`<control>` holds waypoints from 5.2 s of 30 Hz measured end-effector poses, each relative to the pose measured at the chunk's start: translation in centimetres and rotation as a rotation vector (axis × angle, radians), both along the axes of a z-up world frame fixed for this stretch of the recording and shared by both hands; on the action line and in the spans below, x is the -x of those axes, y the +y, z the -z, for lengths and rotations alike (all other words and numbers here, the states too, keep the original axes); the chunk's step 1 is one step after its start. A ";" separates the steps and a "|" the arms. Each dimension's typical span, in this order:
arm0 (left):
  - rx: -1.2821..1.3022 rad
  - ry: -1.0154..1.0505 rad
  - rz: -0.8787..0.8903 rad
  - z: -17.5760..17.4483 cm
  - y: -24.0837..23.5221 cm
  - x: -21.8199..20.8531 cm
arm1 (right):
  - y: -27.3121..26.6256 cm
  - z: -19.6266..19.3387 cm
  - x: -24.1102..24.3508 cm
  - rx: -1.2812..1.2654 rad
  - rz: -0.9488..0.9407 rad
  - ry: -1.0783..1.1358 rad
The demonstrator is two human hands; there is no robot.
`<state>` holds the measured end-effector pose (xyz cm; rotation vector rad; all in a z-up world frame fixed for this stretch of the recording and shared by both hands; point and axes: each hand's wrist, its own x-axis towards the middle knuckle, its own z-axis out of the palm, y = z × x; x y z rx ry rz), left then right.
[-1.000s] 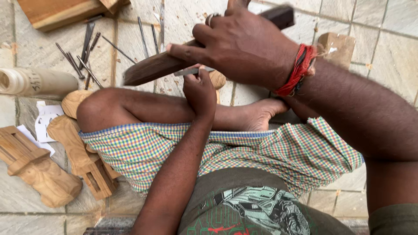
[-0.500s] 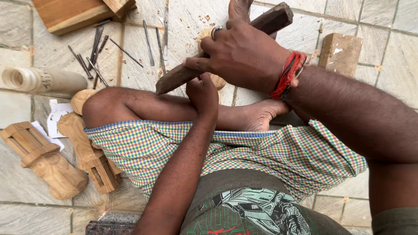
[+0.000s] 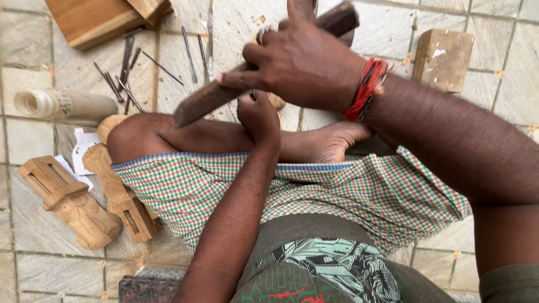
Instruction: The person carves a wooden piece using a chisel and a wooden mallet while sitting on the floor. They repeatedly strike the chisel to shape the wood, occasionally adjusting the piece and switching tools.
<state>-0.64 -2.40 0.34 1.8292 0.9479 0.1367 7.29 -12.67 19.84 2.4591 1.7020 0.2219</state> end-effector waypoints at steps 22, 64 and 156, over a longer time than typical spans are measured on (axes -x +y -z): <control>0.223 -0.086 0.216 -1.4 8.1 -1.7 | -14.7 4.3 1.2 -0.969 0.595 0.780; -0.771 -0.774 1.897 -3.5 13.0 -6.0 | -2.5 5.8 13.5 -0.390 0.502 0.600; -0.755 -0.805 1.850 -2.0 11.7 -7.7 | -3.6 6.7 14.0 -0.384 0.687 0.603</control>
